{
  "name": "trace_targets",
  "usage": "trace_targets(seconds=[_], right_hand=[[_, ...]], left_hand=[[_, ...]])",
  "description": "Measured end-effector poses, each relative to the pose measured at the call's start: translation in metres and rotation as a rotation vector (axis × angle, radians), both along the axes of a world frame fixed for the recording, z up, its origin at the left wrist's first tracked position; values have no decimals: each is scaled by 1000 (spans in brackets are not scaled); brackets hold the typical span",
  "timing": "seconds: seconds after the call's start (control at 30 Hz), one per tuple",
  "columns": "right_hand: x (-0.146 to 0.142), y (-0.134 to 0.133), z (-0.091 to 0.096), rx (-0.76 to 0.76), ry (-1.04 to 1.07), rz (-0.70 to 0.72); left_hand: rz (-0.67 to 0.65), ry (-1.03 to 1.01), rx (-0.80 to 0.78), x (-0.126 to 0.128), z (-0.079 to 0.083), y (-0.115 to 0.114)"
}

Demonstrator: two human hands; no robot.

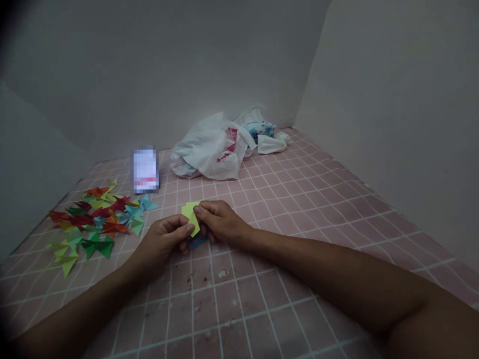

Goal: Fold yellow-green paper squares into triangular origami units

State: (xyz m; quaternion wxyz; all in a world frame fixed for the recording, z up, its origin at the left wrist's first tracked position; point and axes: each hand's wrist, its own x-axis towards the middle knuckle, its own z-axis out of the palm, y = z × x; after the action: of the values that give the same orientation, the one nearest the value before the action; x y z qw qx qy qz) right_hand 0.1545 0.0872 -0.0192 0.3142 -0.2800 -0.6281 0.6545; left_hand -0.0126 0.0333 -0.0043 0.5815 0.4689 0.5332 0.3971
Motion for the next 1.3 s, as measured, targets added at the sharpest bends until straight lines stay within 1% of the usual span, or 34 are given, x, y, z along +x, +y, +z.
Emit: trace_targets(seconds=[0.13, 0.23, 0.4, 0.5, 0.6, 0.77, 0.93, 1.03, 1.17, 1.3], right_hand=[[0, 1, -1, -2, 7, 50], [0, 0, -1, 30, -14, 22], [0, 2, -3, 41, -3, -4], [-1, 3, -4, 38, -1, -6], [-1, 3, -6, 30, 13, -16], [-3, 3, -7, -29, 49, -19], [-5, 3, -9, -28, 84, -20], [-6, 2, -9, -8, 120, -37], [-5, 0, -8, 34, 142, -59], [-5, -2, -7, 107, 111, -87]], left_hand=[[52, -13, 35, 0, -4, 0], [51, -8, 43, -1, -5, 1], [108, -158, -13, -1, -7, 2], [105, -200, -43, 0, -7, 2], [92, -202, -34, 0, -6, 2], [89, -178, -3, 0, -7, 3], [103, -156, 35, -2, -9, 4], [148, -133, 83, -2, -9, 4], [224, -83, 210, -2, -10, 3], [239, -2, 345, -4, -10, 2]])
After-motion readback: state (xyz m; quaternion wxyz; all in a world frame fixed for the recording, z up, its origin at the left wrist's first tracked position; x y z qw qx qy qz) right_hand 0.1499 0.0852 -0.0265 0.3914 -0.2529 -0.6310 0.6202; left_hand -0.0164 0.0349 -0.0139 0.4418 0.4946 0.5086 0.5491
